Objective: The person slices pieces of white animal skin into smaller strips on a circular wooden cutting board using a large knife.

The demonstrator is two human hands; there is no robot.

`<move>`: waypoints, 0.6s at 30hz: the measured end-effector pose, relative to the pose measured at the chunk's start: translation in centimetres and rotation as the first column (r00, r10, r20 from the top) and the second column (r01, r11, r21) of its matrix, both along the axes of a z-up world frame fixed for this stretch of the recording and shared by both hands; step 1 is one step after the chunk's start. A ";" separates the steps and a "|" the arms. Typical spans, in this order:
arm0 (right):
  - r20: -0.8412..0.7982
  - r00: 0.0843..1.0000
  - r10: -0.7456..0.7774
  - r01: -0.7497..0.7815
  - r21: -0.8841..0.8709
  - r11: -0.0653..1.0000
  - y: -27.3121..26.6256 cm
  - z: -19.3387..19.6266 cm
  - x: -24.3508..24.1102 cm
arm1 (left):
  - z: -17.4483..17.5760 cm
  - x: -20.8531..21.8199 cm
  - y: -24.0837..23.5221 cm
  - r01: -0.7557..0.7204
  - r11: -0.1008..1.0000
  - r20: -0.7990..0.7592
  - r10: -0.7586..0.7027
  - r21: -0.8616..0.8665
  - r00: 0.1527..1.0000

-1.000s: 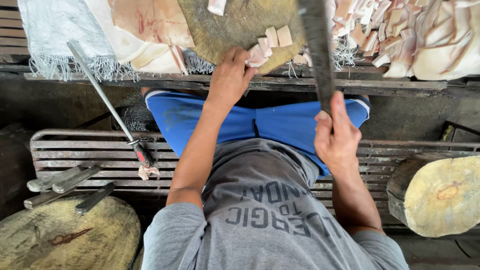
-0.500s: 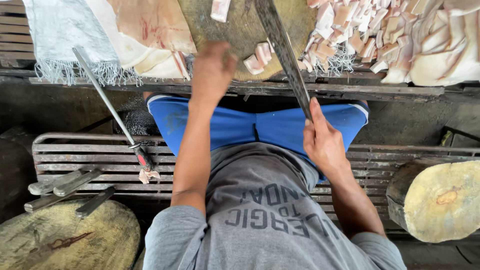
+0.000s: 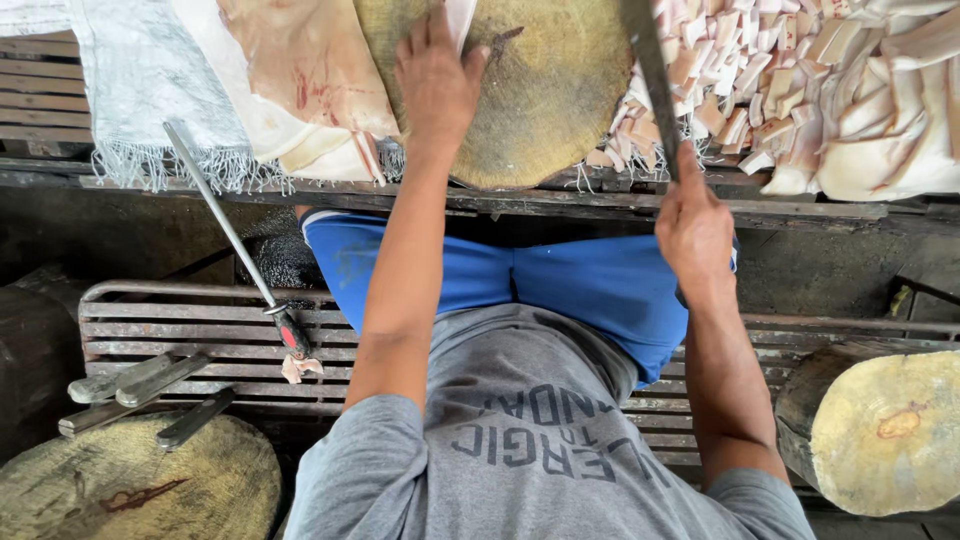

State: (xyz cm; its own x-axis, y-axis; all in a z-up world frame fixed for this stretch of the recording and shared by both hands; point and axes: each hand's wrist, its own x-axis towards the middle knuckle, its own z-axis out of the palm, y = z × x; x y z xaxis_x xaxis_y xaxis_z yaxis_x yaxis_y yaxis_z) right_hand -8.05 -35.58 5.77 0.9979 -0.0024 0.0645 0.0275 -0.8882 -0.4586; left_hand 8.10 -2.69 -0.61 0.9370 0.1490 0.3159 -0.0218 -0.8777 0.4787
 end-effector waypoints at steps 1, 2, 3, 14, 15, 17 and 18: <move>0.023 1.000 -0.009 0.008 0.022 1.000 -0.3 -0.1 0.3 | -0.2 0.4 -0.6 -0.001 1.000 -0.027 0.001 -0.005 1.000; 0.046 0.999 -0.019 0.017 0.043 0.999 -0.5 -0.1 0.6 | -0.4 0.9 -0.9 -0.003 1.000 -0.054 0.002 -0.011 0.999; 0.068 0.997 -0.029 0.024 0.066 0.998 -0.6 -0.2 0.9 | -0.4 1.5 -1.2 0.027 0.999 -0.084 -0.030 -0.038 0.996; -0.069 0.994 -0.086 0.106 0.398 0.911 4.1 0.4 -4.4 | 2.0 -7.1 -1.8 0.606 0.794 -0.259 -0.596 -0.051 0.760; -0.042 0.997 -0.068 0.079 0.391 0.917 4.4 0.8 -5.0 | 2.4 -8.0 -1.7 0.606 0.791 -0.258 -0.604 -0.082 0.754; 0.014 0.997 -0.070 0.059 0.399 0.915 4.4 1.8 -6.2 | 3.2 -9.5 -1.2 0.600 0.787 -0.255 -0.614 -0.141 0.747; 0.045 0.996 -0.071 0.048 0.401 0.915 4.2 2.4 -6.7 | 3.5 -9.9 -1.0 0.595 0.789 -0.230 -0.615 -0.154 0.755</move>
